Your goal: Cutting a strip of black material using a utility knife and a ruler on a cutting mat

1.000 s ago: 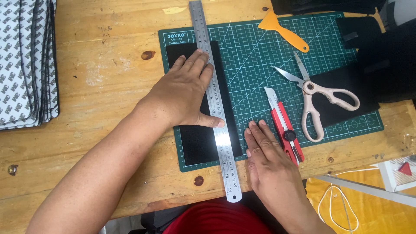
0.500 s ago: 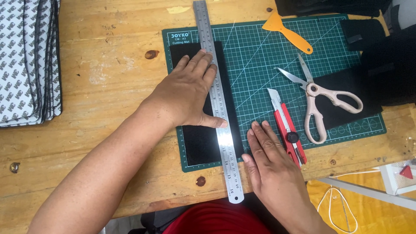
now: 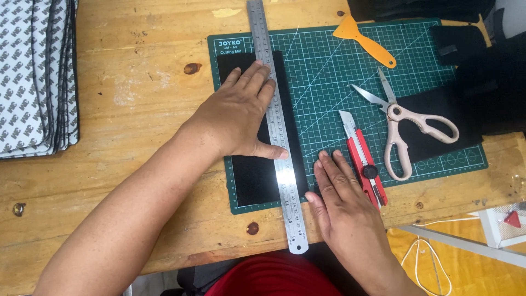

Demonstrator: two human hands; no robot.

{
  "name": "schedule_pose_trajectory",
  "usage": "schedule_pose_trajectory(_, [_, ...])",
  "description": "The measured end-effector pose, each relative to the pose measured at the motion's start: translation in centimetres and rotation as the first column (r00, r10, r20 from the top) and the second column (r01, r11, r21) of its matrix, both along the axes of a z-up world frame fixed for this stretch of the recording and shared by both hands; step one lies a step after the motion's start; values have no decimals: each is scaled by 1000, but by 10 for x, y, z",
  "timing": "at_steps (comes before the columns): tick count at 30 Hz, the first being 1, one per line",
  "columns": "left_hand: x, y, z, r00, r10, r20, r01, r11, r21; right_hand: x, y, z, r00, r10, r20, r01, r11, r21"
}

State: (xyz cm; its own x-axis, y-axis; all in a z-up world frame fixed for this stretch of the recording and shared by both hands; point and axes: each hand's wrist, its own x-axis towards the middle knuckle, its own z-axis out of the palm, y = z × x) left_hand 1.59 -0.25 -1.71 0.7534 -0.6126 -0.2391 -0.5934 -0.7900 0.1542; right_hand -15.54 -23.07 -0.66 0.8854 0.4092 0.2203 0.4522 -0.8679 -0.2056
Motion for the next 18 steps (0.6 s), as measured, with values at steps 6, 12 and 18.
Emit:
schedule_pose_trajectory(6, [6, -6, 2, 1000, 11, -23, -10, 1000, 21, 4, -5, -2, 1000, -2, 2, 2, 1000, -5])
schedule_pose_trajectory(12, [11, -12, 1, 1000, 10, -13, -10, 1000, 19, 9, -11, -3, 999, 13, 38, -13, 1000, 4])
schedule_pose_trajectory(18, [12, -14, 0, 1000, 13, -10, -12, 1000, 17, 11, -14, -1, 999, 21, 34, -21, 1000, 8])
